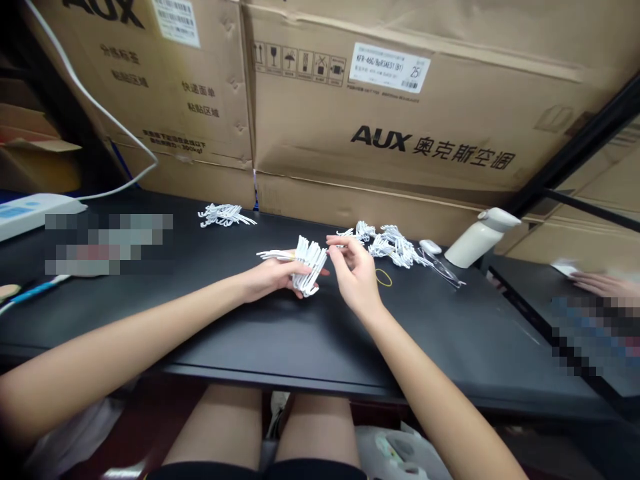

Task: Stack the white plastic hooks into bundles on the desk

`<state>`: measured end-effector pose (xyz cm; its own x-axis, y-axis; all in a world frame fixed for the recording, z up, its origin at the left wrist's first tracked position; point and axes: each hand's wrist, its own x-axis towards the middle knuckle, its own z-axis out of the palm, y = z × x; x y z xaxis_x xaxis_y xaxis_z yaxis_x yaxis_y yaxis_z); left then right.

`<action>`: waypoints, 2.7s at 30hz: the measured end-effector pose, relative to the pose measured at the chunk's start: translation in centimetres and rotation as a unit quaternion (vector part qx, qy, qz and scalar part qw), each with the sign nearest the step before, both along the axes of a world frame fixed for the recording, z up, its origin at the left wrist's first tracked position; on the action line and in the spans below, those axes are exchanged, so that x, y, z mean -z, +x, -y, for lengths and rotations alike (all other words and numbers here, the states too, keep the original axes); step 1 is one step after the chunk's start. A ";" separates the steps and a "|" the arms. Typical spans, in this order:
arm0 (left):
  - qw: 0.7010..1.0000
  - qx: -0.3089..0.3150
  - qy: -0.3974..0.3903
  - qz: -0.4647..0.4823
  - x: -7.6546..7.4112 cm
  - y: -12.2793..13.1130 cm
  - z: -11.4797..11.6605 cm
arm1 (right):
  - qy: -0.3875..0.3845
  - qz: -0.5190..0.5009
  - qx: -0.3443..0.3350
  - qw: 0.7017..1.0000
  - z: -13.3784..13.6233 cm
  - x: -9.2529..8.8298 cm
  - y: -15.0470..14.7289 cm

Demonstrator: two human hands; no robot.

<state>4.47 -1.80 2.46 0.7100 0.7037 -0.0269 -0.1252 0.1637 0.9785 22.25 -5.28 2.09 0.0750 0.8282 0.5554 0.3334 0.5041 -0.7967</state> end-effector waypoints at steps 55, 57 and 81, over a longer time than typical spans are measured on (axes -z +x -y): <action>0.996 -0.083 -0.031 -0.003 -0.4 0.0 -0.6 | 0.019 -0.149 0.079 0.986 -0.2 0.3 -0.6; 0.996 -0.069 -0.046 -0.014 -0.4 0.0 -0.7 | 0.029 -0.143 0.081 0.986 -0.2 0.2 -0.7; 0.992 -0.039 -0.053 -0.109 -0.3 -0.3 -1.0 | 0.042 -0.131 0.080 0.987 0.3 -0.1 -1.0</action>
